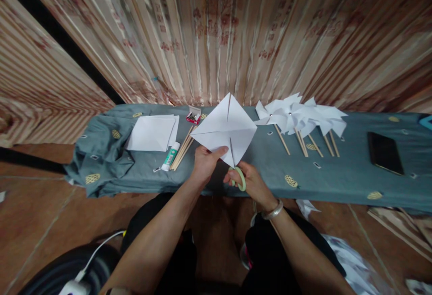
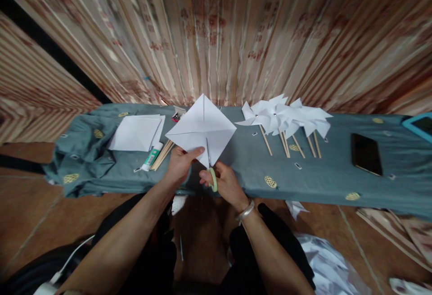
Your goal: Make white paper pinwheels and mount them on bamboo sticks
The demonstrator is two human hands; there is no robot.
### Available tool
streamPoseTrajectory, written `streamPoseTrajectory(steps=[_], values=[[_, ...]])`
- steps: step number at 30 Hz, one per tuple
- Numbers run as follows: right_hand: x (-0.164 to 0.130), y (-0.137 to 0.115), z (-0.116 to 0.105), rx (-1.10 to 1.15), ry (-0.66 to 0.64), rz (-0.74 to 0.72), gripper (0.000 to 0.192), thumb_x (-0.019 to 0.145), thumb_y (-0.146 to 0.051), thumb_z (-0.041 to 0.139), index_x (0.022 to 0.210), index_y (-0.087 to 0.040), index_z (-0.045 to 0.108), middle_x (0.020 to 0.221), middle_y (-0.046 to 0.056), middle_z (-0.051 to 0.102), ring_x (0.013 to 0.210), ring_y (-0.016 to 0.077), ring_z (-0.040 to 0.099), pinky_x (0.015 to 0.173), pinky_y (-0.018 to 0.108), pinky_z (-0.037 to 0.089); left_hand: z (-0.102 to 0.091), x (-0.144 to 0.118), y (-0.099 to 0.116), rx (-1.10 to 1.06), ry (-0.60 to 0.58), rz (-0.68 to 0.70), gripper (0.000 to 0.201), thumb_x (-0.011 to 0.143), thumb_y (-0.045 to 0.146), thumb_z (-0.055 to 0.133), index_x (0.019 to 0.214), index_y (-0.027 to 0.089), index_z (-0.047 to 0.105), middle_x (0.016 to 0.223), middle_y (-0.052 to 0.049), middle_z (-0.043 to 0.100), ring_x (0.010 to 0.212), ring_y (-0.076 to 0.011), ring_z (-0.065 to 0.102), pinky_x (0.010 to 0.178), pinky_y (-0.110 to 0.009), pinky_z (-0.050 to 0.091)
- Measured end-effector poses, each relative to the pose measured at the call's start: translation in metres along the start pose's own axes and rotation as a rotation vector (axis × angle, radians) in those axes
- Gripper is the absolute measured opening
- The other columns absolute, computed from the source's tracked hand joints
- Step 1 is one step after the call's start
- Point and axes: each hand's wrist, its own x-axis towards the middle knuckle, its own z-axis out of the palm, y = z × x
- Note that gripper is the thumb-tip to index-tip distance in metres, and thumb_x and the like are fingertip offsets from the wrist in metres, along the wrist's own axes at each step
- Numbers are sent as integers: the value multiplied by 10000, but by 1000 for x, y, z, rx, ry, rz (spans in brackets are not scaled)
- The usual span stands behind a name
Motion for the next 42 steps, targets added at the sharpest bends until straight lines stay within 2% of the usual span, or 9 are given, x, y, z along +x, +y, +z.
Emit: streamPoseTrajectory(steps=[8,14,16,20,22,26,31,37,42], values=[[-7,0,-11,31,-214,137,686,683,-628,732,1147,-152,561,712,11,686,590,107,580,548,227,428,-14,10,18,-30,11,72,279,496,230,827,732,153,701,729,-11,723,659,-164,642,730,-308,498],[-15,-4,-39,9,-356,210,617,626,-655,754,950,-137,668,668,29,691,542,95,548,492,218,368,-31,13,30,-34,-33,52,261,506,227,831,725,149,714,736,-31,740,675,-186,679,735,-312,521],[-15,-3,-49,59,-214,160,619,629,-660,749,953,-138,681,679,42,702,539,100,543,491,227,373,-35,9,33,-35,-89,7,301,503,220,838,769,139,724,750,-43,749,697,-201,697,751,-325,533],[-6,4,-59,126,253,18,561,604,-565,814,989,-180,675,807,51,744,618,124,586,560,246,432,-35,-3,37,-50,-162,-120,395,437,178,864,803,139,720,773,-42,757,679,-209,706,782,-377,560],[0,6,-60,118,349,-10,561,578,-533,839,997,-197,677,845,42,749,666,135,605,609,256,453,-33,-10,37,-50,-196,-196,383,413,164,867,765,139,716,756,-41,755,654,-204,699,768,-387,572],[9,4,-58,89,364,-38,568,534,-540,853,962,-206,688,813,23,736,678,143,599,619,262,448,-31,-21,33,-19,-259,-332,374,407,182,863,751,124,729,745,-70,756,672,-221,707,770,-392,578],[16,2,-54,108,332,-25,559,513,-513,869,935,-193,688,695,-22,681,589,108,528,555,242,396,-33,-23,29,-1,-319,-337,359,439,230,848,760,115,736,726,-80,748,684,-237,713,803,-411,573],[19,7,-53,65,339,-24,548,523,-515,864,925,-192,678,642,-34,645,594,123,539,555,255,408,-36,-25,36,-38,-301,-335,309,494,213,798,776,106,731,718,-96,729,712,-257,712,839,-463,571],[19,8,-27,238,284,-23,467,581,-616,797,706,-197,631,612,-26,603,580,105,531,555,245,430,-37,-23,42,-125,-237,-348,287,521,210,763,799,148,721,772,-87,732,795,-269,714,854,-450,572]])
